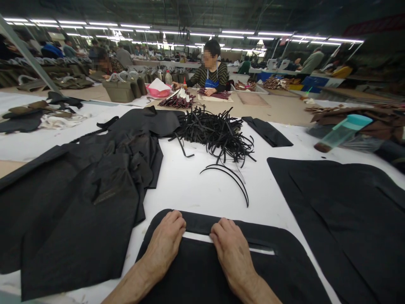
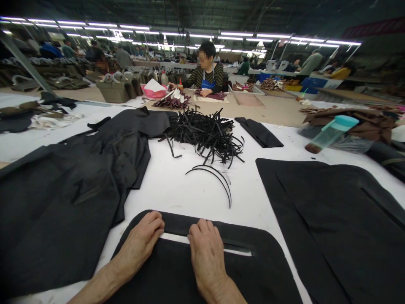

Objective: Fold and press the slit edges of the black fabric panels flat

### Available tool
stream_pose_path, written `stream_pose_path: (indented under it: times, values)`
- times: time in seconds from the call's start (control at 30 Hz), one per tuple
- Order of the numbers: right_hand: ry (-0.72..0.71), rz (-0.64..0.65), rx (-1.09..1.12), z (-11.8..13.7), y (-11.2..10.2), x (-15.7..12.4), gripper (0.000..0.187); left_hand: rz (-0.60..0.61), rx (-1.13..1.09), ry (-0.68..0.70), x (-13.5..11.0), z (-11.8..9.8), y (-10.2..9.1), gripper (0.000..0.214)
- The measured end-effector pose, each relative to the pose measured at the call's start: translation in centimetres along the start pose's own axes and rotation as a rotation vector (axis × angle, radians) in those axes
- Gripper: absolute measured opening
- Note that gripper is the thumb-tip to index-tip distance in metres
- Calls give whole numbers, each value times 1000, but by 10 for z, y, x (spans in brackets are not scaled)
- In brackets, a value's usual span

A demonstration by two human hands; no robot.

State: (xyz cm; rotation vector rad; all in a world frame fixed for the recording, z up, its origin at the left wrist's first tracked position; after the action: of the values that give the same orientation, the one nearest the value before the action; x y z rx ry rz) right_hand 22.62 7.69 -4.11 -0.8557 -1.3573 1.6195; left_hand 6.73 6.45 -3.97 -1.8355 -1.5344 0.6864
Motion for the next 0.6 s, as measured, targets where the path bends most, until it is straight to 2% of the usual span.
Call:
stream_pose_path:
  times: [0.6]
  values:
    - [107,130,-129,3,-8,10,16,-64,147,-94,3,-2,4,20]
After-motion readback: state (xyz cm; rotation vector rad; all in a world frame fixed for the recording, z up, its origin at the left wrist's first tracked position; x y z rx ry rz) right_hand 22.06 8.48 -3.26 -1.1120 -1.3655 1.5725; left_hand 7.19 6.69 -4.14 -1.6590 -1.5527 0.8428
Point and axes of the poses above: each hand's wrist, its own x-axis towards the middle knuckle, its own y-axis out of the palm, z = x × y, the point moved 6 cm from there along x, towards the middle knuckle, and after that the axes turned 7 degrees about -x, right-handed, at the moved point
